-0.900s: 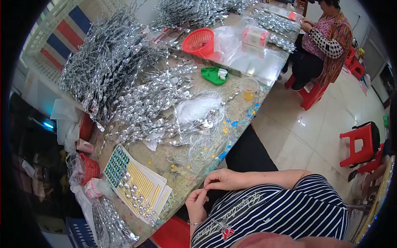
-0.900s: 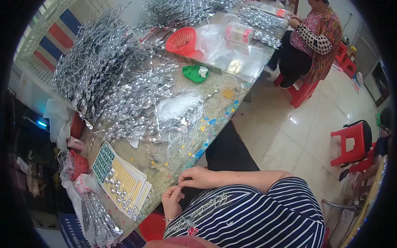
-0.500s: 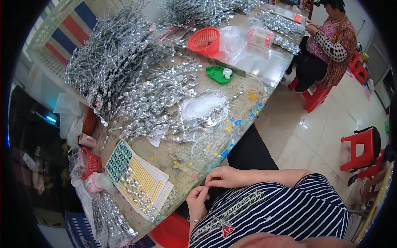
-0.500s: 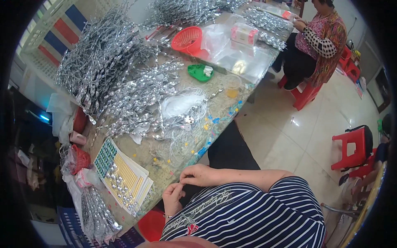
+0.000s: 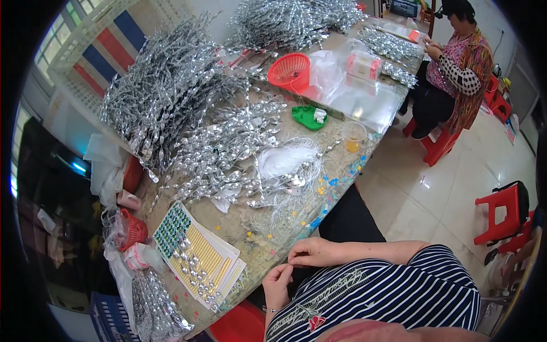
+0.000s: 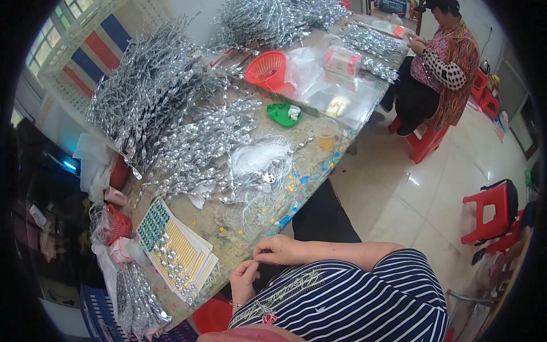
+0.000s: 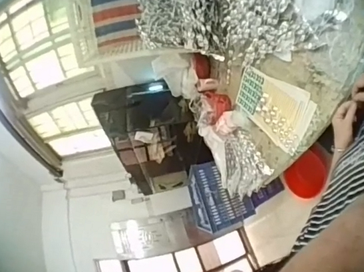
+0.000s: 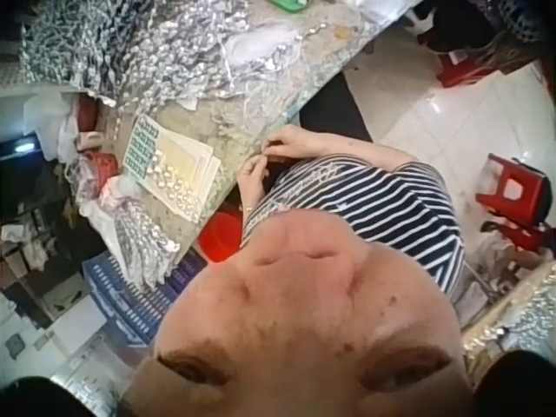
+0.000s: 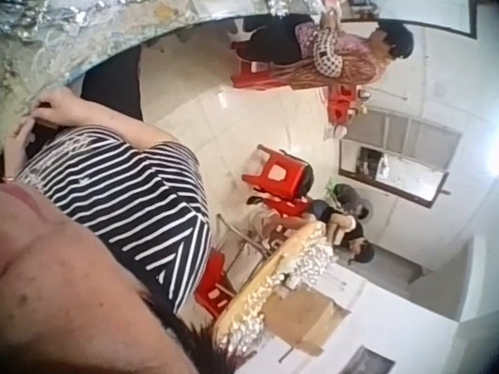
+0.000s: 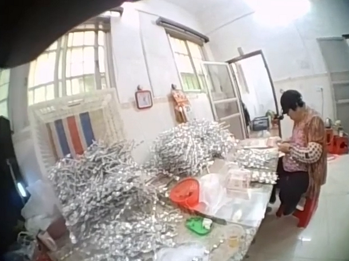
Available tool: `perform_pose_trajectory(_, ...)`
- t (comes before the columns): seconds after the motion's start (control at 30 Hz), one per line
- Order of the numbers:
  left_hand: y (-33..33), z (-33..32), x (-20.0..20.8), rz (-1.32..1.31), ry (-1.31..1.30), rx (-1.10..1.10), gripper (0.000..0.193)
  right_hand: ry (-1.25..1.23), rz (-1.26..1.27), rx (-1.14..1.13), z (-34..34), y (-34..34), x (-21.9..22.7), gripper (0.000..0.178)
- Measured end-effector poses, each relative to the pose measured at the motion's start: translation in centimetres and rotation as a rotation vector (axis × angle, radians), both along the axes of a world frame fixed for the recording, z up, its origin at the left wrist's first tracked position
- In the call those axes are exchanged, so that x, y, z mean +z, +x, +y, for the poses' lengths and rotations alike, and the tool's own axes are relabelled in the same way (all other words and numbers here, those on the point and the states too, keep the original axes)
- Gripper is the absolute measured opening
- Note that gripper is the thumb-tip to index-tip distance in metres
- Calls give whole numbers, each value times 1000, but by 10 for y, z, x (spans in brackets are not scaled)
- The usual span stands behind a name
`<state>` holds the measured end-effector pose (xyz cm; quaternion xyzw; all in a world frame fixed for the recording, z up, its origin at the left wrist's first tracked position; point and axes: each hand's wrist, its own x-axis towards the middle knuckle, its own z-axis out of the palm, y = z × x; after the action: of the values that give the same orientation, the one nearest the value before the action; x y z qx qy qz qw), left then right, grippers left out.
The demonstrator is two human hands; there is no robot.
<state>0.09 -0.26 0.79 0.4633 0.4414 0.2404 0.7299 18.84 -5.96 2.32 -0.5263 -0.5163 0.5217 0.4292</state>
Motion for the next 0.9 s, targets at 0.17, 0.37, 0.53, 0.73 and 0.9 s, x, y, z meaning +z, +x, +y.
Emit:
perform_pose_trajectory(0.17,-1,2,1,-9,-16,-35,10,141,-58,-36,1,-1,-5,17)
perform_pose_trajectory(0.37,2,2,2,21,38,-85,10,160,-68,-46,-1,-1,-12,17)
perform_pose_trajectory(0.53,6,3,8,22,41,-107,10,166,-96,-60,-1,-2,-13,17)
perform_pose_trajectory(0.73,2,5,-7,10,22,-104,9,195,-100,-65,1,0,-22,16)
perform_pose_trajectory(0.9,3,6,-11,-4,46,-85,7,156,-41,-74,1,0,-21,16)
